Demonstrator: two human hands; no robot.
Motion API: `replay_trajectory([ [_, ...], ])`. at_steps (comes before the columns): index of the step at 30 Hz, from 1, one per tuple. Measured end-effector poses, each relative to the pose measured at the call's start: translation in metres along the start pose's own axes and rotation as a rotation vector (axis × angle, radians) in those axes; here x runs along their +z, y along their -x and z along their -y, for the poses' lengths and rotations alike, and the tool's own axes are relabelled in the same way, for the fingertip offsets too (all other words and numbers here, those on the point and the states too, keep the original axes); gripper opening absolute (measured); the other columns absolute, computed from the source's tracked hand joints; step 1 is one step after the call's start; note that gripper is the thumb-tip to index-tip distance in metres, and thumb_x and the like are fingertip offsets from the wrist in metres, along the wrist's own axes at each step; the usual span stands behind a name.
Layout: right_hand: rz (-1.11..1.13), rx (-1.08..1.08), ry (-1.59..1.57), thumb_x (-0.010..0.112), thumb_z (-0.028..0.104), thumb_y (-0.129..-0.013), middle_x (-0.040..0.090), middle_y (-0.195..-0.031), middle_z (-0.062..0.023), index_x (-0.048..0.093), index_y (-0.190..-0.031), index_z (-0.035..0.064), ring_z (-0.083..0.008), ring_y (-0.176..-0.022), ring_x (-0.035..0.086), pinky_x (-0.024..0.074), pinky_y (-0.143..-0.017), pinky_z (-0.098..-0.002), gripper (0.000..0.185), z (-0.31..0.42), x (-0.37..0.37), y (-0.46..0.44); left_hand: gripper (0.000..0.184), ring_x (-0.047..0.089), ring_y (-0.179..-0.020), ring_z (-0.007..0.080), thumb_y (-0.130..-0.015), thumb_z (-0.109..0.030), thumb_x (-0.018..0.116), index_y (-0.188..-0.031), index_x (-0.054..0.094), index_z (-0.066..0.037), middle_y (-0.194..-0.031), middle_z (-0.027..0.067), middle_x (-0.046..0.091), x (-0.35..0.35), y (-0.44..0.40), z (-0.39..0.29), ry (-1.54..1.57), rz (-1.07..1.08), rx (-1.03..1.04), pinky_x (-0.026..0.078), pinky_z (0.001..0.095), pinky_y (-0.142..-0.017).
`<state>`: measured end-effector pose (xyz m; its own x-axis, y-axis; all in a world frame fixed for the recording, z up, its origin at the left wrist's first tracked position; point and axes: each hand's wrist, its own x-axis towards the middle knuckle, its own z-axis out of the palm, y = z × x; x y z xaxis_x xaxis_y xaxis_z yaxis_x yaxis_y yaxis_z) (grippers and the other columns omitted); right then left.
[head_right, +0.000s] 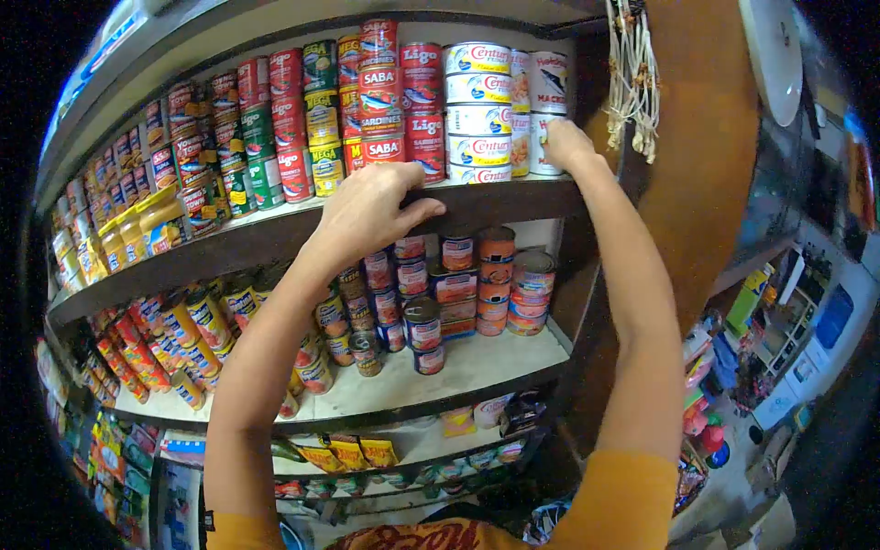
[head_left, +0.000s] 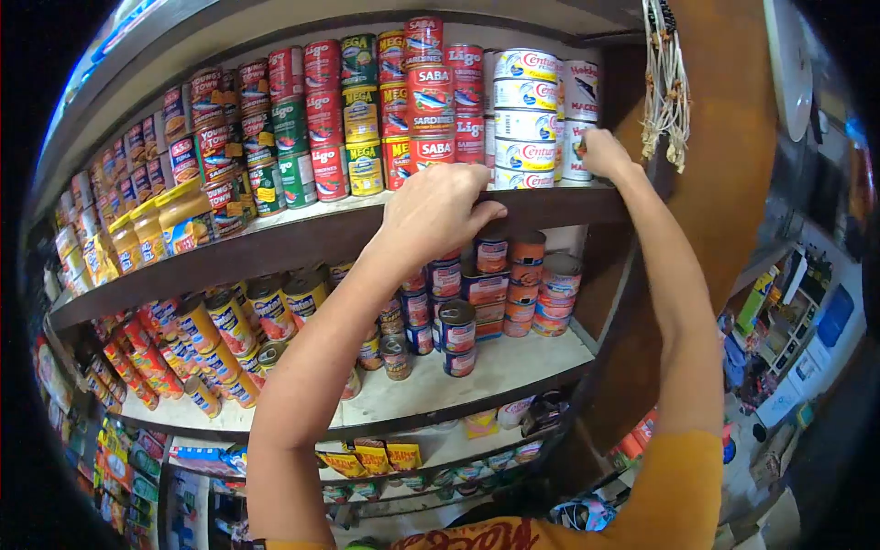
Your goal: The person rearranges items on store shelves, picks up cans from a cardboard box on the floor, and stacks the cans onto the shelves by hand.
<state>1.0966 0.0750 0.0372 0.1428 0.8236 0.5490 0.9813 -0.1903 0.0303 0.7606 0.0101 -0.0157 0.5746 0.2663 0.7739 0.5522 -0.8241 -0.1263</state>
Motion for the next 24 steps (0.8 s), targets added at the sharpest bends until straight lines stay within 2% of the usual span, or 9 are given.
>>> replay_trajectory([
  [2, -0.218, 0.297, -0.235, 0.072, 0.014, -0.073, 0.057, -0.117, -0.0281, 0.043, -0.128, 0.0015, -0.0386, -0.111, 0.056, 0.0459, -0.094, -0.0407, 0.064, 0.004, -0.006, -0.006, 0.034, 0.061, -0.076, 0.0376, -0.078, -0.033, 0.069, -0.079, 0.058, -0.001, -0.076, 0.0194, 0.061, -0.001, -0.002, -0.003, 0.024, 0.026, -0.02, 0.047, 0.0455, -0.064],
  [5, -0.175, 0.409, -0.455, 0.077, 0.015, -0.069, 0.054, -0.12, -0.0294, 0.029, -0.132, -0.0056, -0.0361, -0.114, 0.054, 0.0447, -0.097, -0.043, 0.081, 0.014, -0.014, -0.017, 0.033, 0.061, -0.076, 0.0377, -0.078, -0.032, 0.068, -0.079, 0.058, -0.001, -0.076, 0.0193, 0.061, -0.003, -0.003, -0.005, 0.021, 0.041, -0.026, 0.047, 0.0459, -0.065],
  [8, -0.123, 0.457, -0.809, 0.079, 0.018, -0.067, 0.053, -0.121, -0.0242, 0.027, -0.131, -0.005, -0.0365, -0.109, 0.056, 0.0447, -0.087, -0.059, 0.085, 0.011, -0.009, -0.034, 0.033, 0.061, -0.076, 0.0373, -0.078, -0.032, 0.068, -0.079, 0.058, -0.001, -0.076, 0.0187, 0.061, 0.003, 0.0, 0.001, 0.025, -0.003, 0.007, 0.047, 0.0458, -0.065],
  [9, -0.167, 0.416, -0.941, 0.078, 0.014, -0.068, 0.058, -0.114, -0.0217, 0.038, -0.126, -0.0065, -0.0367, -0.103, 0.058, 0.0434, -0.082, -0.0654, 0.074, 0.009, -0.009, -0.036, 0.033, 0.061, -0.076, 0.0371, -0.077, -0.032, 0.068, -0.078, 0.057, -0.001, -0.076, 0.0185, 0.061, 0.002, 0.0, 0.0, 0.024, 0.002, 0.0, 0.047, 0.0456, -0.064],
  [12, 0.023, 0.277, -1.065, 0.076, 0.011, -0.067, 0.063, -0.104, -0.0202, 0.051, -0.116, -0.0061, -0.0355, -0.096, 0.061, 0.0455, -0.082, -0.0625, 0.057, 0.001, -0.023, -0.035, 0.034, 0.06, -0.073, 0.0367, -0.077, -0.032, 0.069, -0.076, 0.056, -0.001, -0.075, 0.0175, 0.06, 0.0, -0.002, -0.003, 0.048, 0.014, -0.02, 0.046, 0.0452, -0.062],
  [13, -0.048, 0.267, -1.085, 0.076, 0.008, -0.066, 0.066, -0.096, -0.0185, 0.059, -0.105, -0.0049, -0.0339, -0.09, 0.064, 0.0469, -0.079, -0.0612, 0.045, 0.0, -0.017, -0.039, 0.034, 0.06, -0.073, 0.0367, -0.077, -0.032, 0.069, -0.076, 0.056, -0.001, -0.074, 0.0174, 0.06, 0.001, -0.001, -0.002, 0.055, 0.004, -0.01, 0.046, 0.0453, -0.062],
  [16, -0.083, 0.367, -1.11, 0.076, -0.001, -0.063, 0.067, -0.092, -0.0187, 0.062, -0.098, -0.008, -0.0295, -0.082, 0.066, 0.0512, -0.072, -0.0507, 0.038, 0.0, -0.022, -0.036, 0.032, 0.058, -0.069, 0.0369, -0.077, -0.03, 0.069, -0.076, 0.056, -0.001, -0.072, 0.0169, 0.059, 0.002, -0.002, -0.001, 0.063, -0.023, 0.008, 0.045, 0.0454, -0.06],
  [19, -0.037, 0.318, -1.061, 0.077, 0.009, -0.067, 0.067, -0.096, -0.0173, 0.059, -0.105, -0.0056, -0.0297, -0.088, 0.066, 0.0516, -0.074, -0.0533, 0.045, -0.009, -0.019, -0.042, 0.032, 0.058, -0.068, 0.0371, -0.077, -0.029, 0.07, -0.075, 0.055, -0.001, -0.071, 0.0167, 0.058, 0.002, -0.001, -0.002, 0.063, -0.033, 0.005, 0.044, 0.0451, -0.059],
  [24, -0.095, 0.258, -1.048, 0.077, 0.006, -0.066, 0.067, -0.096, -0.0165, 0.059, -0.103, -0.0049, -0.028, -0.091, 0.065, 0.0496, -0.079, -0.0513, 0.043, -0.006, -0.019, -0.041, 0.032, 0.058, -0.067, 0.0366, -0.077, -0.028, 0.07, -0.074, 0.053, -0.001, -0.069, 0.0164, 0.056, 0.001, -0.001, -0.004, 0.06, -0.047, 0.014, 0.044, 0.0444, -0.058],
])
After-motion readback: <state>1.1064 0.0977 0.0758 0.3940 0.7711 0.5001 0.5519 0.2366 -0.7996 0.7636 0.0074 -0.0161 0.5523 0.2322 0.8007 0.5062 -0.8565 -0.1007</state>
